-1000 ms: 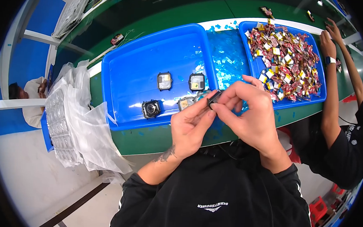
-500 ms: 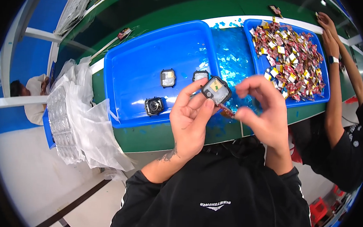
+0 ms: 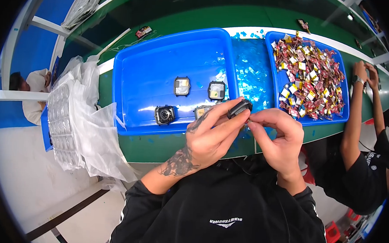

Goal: Assemble small electronic components by placing a yellow battery or sticker part inside a plastic casing on a production line.

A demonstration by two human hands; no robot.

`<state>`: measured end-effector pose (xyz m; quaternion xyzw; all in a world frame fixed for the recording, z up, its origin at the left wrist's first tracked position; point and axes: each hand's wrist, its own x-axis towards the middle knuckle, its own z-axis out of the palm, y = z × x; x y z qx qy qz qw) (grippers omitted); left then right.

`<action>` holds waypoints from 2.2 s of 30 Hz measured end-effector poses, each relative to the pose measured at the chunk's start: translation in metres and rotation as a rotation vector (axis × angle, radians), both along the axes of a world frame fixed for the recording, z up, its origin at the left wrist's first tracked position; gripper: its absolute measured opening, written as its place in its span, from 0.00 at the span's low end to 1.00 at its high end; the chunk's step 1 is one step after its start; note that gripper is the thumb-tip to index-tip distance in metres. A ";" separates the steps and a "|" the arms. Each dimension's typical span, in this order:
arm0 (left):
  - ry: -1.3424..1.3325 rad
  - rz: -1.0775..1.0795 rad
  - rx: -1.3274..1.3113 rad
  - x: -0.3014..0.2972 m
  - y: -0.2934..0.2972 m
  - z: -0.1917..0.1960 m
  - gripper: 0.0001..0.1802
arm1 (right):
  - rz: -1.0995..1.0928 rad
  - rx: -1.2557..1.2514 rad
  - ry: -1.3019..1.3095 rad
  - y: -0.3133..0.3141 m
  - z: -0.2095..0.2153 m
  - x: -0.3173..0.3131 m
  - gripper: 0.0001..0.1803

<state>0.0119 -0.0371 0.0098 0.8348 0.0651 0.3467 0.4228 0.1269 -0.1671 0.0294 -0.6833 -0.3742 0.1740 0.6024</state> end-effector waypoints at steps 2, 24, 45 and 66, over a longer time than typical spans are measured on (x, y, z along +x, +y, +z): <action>0.009 0.015 0.036 0.000 -0.001 0.000 0.19 | -0.004 0.050 -0.259 0.002 -0.001 0.003 0.05; 0.172 0.046 -0.049 -0.012 -0.005 -0.003 0.13 | 0.043 0.054 0.457 -0.010 -0.005 -0.001 0.16; 0.426 -0.218 -0.867 -0.017 0.003 -0.001 0.08 | 0.125 0.028 -0.067 -0.017 -0.010 0.002 0.26; 0.430 -0.147 -0.846 -0.022 0.000 -0.003 0.07 | 0.179 -0.058 -0.002 -0.011 -0.009 0.000 0.23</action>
